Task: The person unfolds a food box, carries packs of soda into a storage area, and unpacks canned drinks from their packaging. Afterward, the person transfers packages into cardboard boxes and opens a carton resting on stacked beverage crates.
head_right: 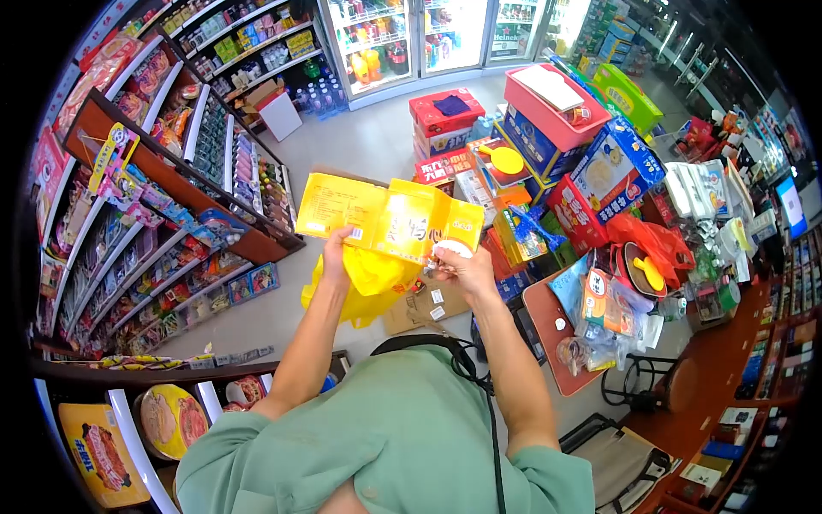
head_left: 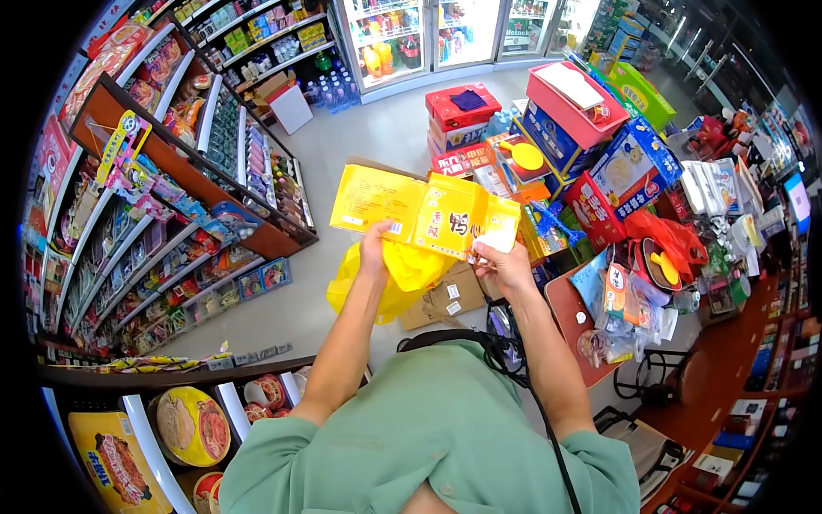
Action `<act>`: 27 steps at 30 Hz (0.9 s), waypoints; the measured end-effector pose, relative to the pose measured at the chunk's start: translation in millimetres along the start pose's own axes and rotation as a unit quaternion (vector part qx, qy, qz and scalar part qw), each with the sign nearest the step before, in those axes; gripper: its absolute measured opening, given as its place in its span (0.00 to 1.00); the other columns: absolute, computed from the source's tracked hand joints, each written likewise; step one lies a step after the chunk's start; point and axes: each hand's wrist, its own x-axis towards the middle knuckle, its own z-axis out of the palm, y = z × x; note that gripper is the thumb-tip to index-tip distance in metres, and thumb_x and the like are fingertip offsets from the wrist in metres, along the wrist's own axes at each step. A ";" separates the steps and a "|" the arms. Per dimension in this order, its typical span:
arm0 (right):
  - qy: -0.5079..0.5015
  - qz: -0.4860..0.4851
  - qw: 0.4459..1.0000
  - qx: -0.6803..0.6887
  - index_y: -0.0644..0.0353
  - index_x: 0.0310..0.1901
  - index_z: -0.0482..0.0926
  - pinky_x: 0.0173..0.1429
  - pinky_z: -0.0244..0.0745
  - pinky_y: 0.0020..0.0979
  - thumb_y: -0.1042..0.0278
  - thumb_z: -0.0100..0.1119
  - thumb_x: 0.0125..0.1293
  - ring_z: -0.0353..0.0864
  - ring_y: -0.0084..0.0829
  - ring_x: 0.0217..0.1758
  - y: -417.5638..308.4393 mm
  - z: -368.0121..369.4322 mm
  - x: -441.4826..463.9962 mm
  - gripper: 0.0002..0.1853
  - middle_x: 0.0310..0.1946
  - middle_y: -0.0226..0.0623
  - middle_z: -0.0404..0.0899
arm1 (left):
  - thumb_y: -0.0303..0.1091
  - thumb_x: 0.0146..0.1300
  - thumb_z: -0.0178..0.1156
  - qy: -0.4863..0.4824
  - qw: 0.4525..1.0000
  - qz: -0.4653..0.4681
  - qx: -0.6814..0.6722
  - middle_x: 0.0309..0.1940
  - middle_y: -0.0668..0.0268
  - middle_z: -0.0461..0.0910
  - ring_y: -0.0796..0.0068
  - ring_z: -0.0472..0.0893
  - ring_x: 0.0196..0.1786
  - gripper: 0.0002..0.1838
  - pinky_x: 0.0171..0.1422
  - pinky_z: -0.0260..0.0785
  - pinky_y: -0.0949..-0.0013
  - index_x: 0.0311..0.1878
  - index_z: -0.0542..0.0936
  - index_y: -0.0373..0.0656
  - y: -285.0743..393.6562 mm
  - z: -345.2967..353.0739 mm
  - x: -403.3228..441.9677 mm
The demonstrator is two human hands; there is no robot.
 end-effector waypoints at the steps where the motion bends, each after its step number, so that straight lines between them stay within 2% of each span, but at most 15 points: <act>1: 0.018 -0.022 0.999 -0.022 0.60 0.42 0.77 0.20 0.72 0.23 0.70 0.65 0.59 0.79 0.25 0.22 7.0 -3.7 3.5 0.11 0.28 0.34 0.81 | 0.31 0.61 0.53 0.002 1.000 -0.001 0.005 0.51 0.55 0.76 0.60 0.78 0.51 0.22 0.59 0.71 0.60 0.58 0.68 0.34 -3.5 -5.2 0.6; 3: 0.020 0.014 0.999 -0.024 0.60 0.41 0.77 0.21 0.72 0.22 0.69 0.65 0.59 0.78 0.24 0.22 10.6 -10.0 0.4 0.11 0.27 0.33 0.81 | 0.29 0.60 0.57 0.057 0.975 0.084 0.198 0.48 0.58 0.77 0.66 0.78 0.49 0.22 0.57 0.72 0.64 0.57 0.69 0.36 -20.7 -10.2 -2.5; 6: -0.012 0.017 1.000 0.001 0.60 0.42 0.77 0.28 0.74 0.23 0.68 0.66 0.59 0.77 0.22 0.24 18.4 -20.7 -6.8 0.11 0.28 0.31 0.80 | 0.31 0.61 0.60 0.017 0.951 0.143 0.275 0.47 0.61 0.77 0.67 0.77 0.50 0.21 0.57 0.72 0.64 0.57 0.70 0.39 -35.1 9.2 -15.7; 8: -0.017 -0.049 0.995 0.082 0.59 0.42 0.77 0.28 0.75 0.24 0.70 0.66 0.59 0.78 0.22 0.25 28.1 -14.8 -11.4 0.11 0.29 0.31 0.81 | 0.32 0.61 0.62 0.038 0.976 0.114 0.182 0.48 0.64 0.76 0.69 0.77 0.51 0.22 0.57 0.71 0.63 0.57 0.70 0.39 -46.7 21.0 -20.9; 10: 0.053 -0.073 0.992 0.088 0.60 0.42 0.77 0.28 0.75 0.23 0.70 0.66 0.59 0.79 0.21 0.25 35.7 -3.4 -14.5 0.10 0.29 0.31 0.81 | 0.31 0.60 0.62 0.043 0.996 0.050 0.056 0.53 0.64 0.74 0.70 0.76 0.52 0.23 0.57 0.71 0.64 0.58 0.70 0.40 -60.5 15.7 -16.5; 11: 0.079 -0.082 0.989 0.089 0.60 0.41 0.78 0.27 0.74 0.22 0.72 0.65 0.59 0.78 0.20 0.24 43.6 -2.3 -14.2 0.09 0.28 0.31 0.81 | 0.31 0.60 0.62 0.038 0.997 0.040 0.058 0.53 0.64 0.74 0.70 0.76 0.52 0.23 0.57 0.71 0.64 0.58 0.70 0.40 -63.9 17.0 -13.9; 13: 0.144 -0.078 0.981 0.106 0.61 0.40 0.78 0.25 0.72 0.21 0.73 0.65 0.59 0.77 0.20 0.22 49.2 7.9 -23.1 0.08 0.28 0.31 0.81 | 0.35 0.62 0.61 0.014 0.975 0.054 0.215 0.56 0.63 0.73 0.69 0.76 0.53 0.25 0.59 0.70 0.65 0.61 0.68 0.42 -71.1 20.3 -10.3; 17: 0.170 -0.157 0.969 0.082 0.60 0.44 0.77 0.31 0.74 0.20 0.69 0.65 0.61 0.80 0.20 0.29 50.8 13.7 -35.7 0.11 0.32 0.29 0.82 | 0.45 0.66 0.57 0.057 0.967 0.049 0.243 0.56 0.61 0.74 0.68 0.76 0.55 0.25 0.60 0.70 0.64 0.62 0.69 0.42 -87.0 18.8 3.1; 19: 0.083 -0.231 0.968 0.058 0.62 0.50 0.76 0.44 0.76 0.25 0.68 0.68 0.58 0.80 0.22 0.41 59.3 7.7 -38.0 0.19 0.42 0.31 0.81 | 0.53 0.69 0.50 -0.011 0.997 -0.073 -0.002 0.54 0.61 0.76 0.66 0.77 0.55 0.27 0.58 0.71 0.62 0.61 0.70 0.41 -73.3 39.7 0.0; 20: 0.089 -0.232 0.967 0.058 0.62 0.50 0.76 0.44 0.76 0.25 0.68 0.68 0.58 0.80 0.22 0.41 59.3 4.0 -44.7 0.19 0.42 0.31 0.81 | 0.53 0.69 0.50 -0.013 0.997 -0.078 -0.002 0.54 0.61 0.76 0.66 0.77 0.55 0.27 0.58 0.71 0.62 0.61 0.70 0.41 -71.8 37.3 2.7; 22: -0.064 -0.244 0.960 -0.123 0.62 0.59 0.71 0.59 0.69 0.32 0.67 0.70 0.56 0.73 0.27 0.56 52.9 -8.1 -58.6 0.29 0.53 0.35 0.75 | 0.56 0.69 0.46 -0.041 0.993 -0.101 0.049 0.54 0.61 0.77 0.64 0.79 0.53 0.28 0.57 0.72 0.61 0.61 0.70 0.43 -66.2 27.9 13.2; 23: -0.138 -0.196 0.969 -0.056 0.61 0.64 0.64 0.67 0.61 0.35 0.63 0.71 0.54 0.67 0.31 0.63 56.8 -18.9 -61.2 0.37 0.59 0.37 0.70 | 0.55 0.69 0.47 -0.054 0.993 -0.107 0.017 0.52 0.60 0.78 0.63 0.80 0.51 0.27 0.56 0.73 0.60 0.61 0.70 0.43 -63.4 23.8 17.4; 24: -0.139 -0.197 0.969 -0.057 0.61 0.64 0.64 0.67 0.61 0.35 0.63 0.71 0.54 0.67 0.31 0.63 55.9 -38.1 -62.1 0.37 0.59 0.37 0.70 | 0.55 0.69 0.47 -0.055 0.993 -0.106 0.016 0.52 0.60 0.78 0.63 0.80 0.51 0.27 0.56 0.73 0.60 0.61 0.70 0.43 -58.1 26.2 15.7; 26: -0.135 -0.114 0.978 -0.114 0.58 0.68 0.59 0.71 0.55 0.37 0.55 0.72 0.52 0.57 0.35 0.71 53.3 -74.8 -66.2 0.45 0.67 0.38 0.59 | 0.55 0.68 0.48 -0.061 0.989 -0.127 -0.035 0.48 0.58 0.80 0.61 0.81 0.48 0.27 0.53 0.75 0.58 0.58 0.72 0.43 -46.4 32.9 9.2; 27: -0.074 -0.083 0.980 -0.167 0.62 0.71 0.48 0.74 0.48 0.38 0.48 0.74 0.46 0.50 0.42 0.74 33.7 -70.9 -82.2 0.57 0.69 0.46 0.54 | 0.55 0.67 0.50 -0.045 0.987 -0.146 -0.040 0.44 0.57 0.81 0.60 0.82 0.44 0.25 0.50 0.77 0.56 0.55 0.74 0.44 -46.3 30.1 9.8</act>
